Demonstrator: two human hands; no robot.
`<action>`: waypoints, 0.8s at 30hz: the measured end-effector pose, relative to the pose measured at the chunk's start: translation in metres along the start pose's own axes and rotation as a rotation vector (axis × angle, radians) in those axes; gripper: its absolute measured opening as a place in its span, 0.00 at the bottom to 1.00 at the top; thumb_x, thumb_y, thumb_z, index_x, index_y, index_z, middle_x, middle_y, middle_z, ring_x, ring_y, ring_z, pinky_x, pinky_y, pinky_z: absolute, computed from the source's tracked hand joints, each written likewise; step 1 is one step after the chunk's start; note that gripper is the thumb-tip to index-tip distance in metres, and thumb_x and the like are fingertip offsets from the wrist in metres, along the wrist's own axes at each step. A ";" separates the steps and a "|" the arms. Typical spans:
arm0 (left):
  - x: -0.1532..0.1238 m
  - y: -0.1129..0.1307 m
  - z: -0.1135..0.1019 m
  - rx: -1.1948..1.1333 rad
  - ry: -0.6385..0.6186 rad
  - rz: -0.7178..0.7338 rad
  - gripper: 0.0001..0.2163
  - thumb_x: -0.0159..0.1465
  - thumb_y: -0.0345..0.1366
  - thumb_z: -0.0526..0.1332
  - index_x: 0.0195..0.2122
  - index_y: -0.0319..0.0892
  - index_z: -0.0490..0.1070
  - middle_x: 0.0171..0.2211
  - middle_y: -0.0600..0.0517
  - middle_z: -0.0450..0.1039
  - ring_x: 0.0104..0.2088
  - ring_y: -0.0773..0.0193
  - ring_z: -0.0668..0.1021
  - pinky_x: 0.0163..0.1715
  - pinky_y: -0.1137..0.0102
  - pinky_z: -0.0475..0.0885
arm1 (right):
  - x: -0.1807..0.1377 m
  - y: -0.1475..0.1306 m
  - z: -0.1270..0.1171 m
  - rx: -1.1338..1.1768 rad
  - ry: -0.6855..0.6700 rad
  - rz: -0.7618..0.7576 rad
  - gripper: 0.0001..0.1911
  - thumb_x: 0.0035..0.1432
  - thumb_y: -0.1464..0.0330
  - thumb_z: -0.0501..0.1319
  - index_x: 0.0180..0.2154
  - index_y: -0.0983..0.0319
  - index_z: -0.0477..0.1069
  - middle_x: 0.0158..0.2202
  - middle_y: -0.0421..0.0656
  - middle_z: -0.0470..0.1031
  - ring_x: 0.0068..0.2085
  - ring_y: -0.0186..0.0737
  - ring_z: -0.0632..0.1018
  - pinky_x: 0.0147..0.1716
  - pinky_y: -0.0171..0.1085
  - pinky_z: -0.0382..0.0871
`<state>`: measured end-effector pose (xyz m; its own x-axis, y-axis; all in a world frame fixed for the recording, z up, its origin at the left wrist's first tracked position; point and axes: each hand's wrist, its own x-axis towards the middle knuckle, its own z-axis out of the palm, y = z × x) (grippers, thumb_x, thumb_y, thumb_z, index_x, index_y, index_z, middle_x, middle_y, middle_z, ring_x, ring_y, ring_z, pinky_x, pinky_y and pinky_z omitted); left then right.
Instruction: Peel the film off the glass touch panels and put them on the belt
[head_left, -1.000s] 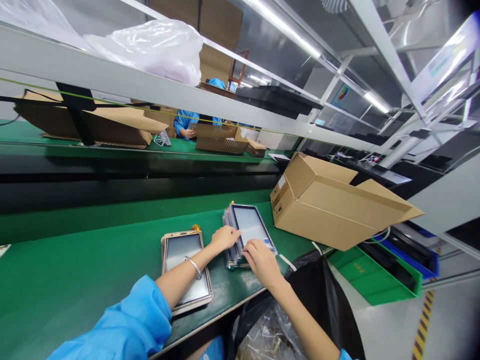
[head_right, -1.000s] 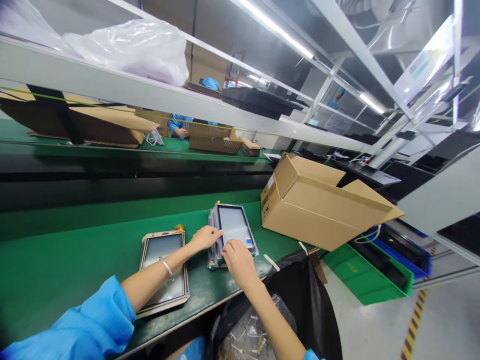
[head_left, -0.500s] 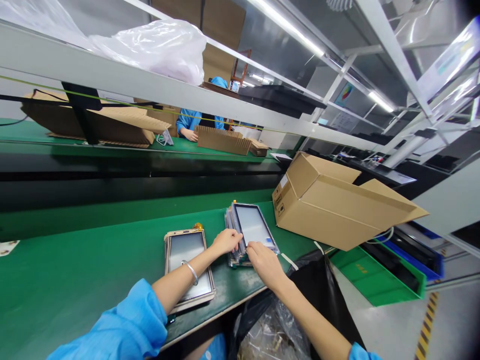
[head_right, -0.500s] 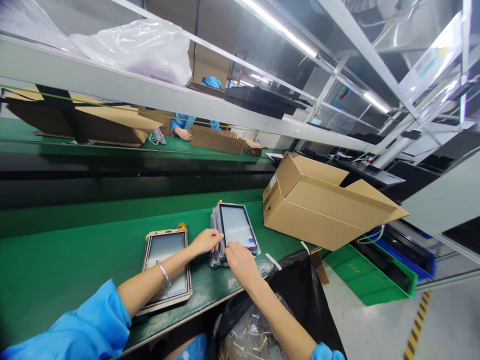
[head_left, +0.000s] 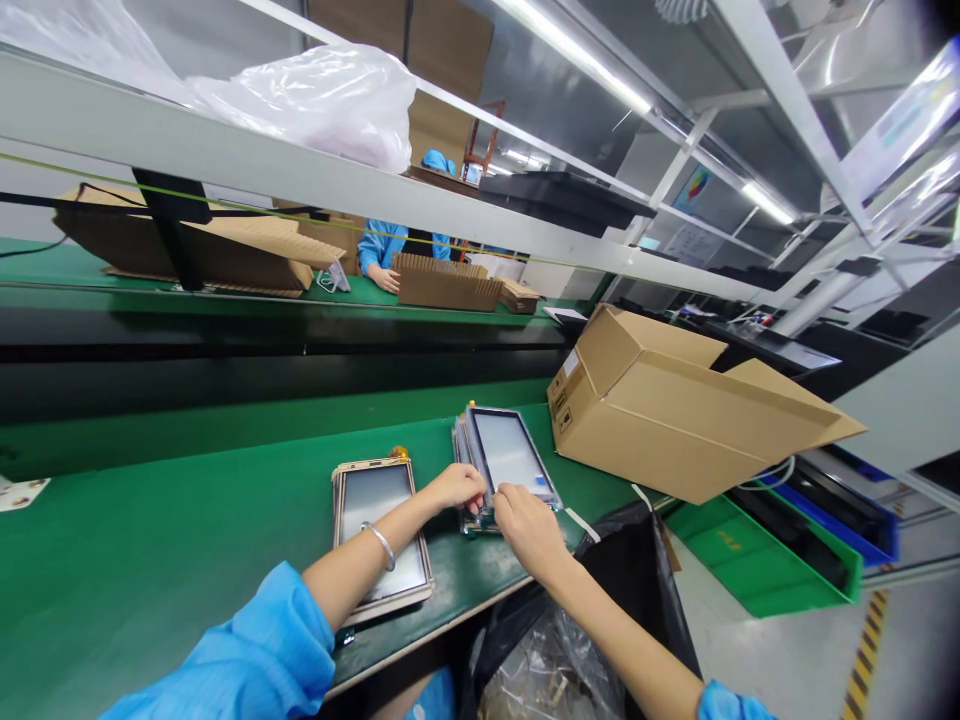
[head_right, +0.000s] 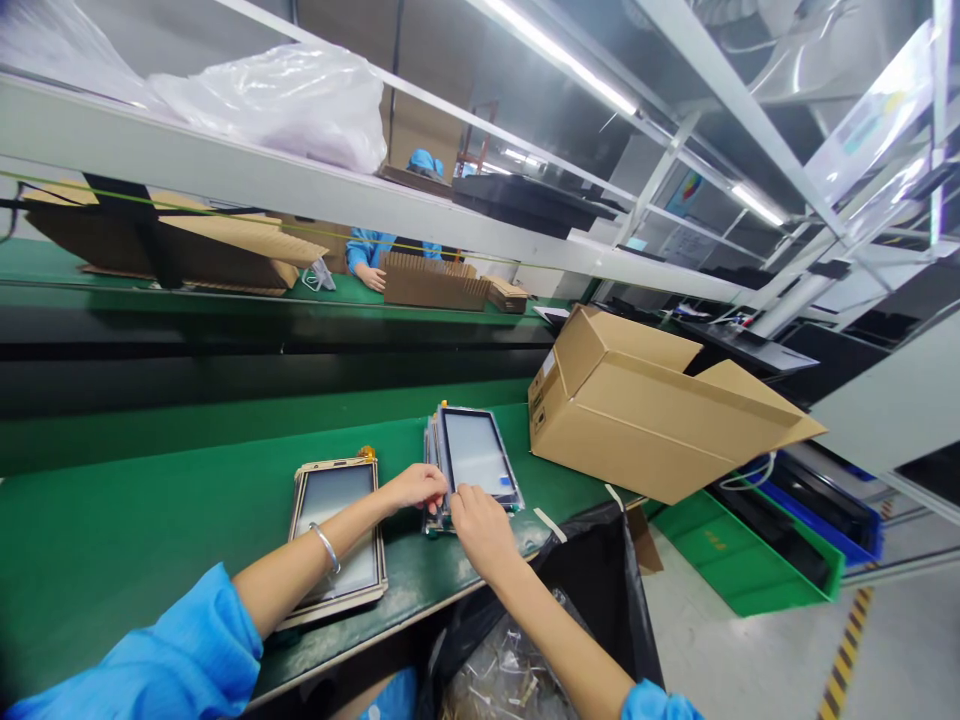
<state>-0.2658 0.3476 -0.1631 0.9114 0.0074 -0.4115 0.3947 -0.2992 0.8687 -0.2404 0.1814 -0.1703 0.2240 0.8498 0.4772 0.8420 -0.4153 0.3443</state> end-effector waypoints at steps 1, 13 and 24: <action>0.000 0.000 0.000 -0.006 -0.005 -0.004 0.11 0.66 0.39 0.58 0.46 0.38 0.70 0.40 0.49 0.73 0.35 0.64 0.77 0.33 0.66 0.75 | 0.001 -0.001 0.000 -0.004 -0.001 0.002 0.14 0.61 0.81 0.50 0.27 0.62 0.66 0.28 0.44 0.69 0.29 0.40 0.67 0.27 0.37 0.59; -0.006 -0.001 -0.001 -0.036 -0.057 -0.004 0.11 0.66 0.39 0.58 0.45 0.37 0.70 0.39 0.49 0.74 0.34 0.64 0.77 0.33 0.66 0.75 | -0.003 0.003 0.003 0.058 0.024 -0.023 0.16 0.63 0.79 0.48 0.27 0.62 0.67 0.31 0.46 0.71 0.30 0.39 0.70 0.25 0.35 0.60; -0.027 -0.013 -0.017 0.081 0.060 0.141 0.09 0.65 0.38 0.60 0.41 0.37 0.72 0.37 0.50 0.75 0.35 0.63 0.78 0.36 0.63 0.75 | -0.002 -0.009 -0.016 0.234 0.047 0.020 0.13 0.64 0.75 0.48 0.34 0.62 0.70 0.36 0.47 0.75 0.35 0.39 0.75 0.32 0.35 0.69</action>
<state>-0.2937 0.3677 -0.1590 0.9633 0.0163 -0.2680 0.2541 -0.3775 0.8905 -0.2560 0.1782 -0.1612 0.2236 0.8239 0.5207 0.9296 -0.3409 0.1402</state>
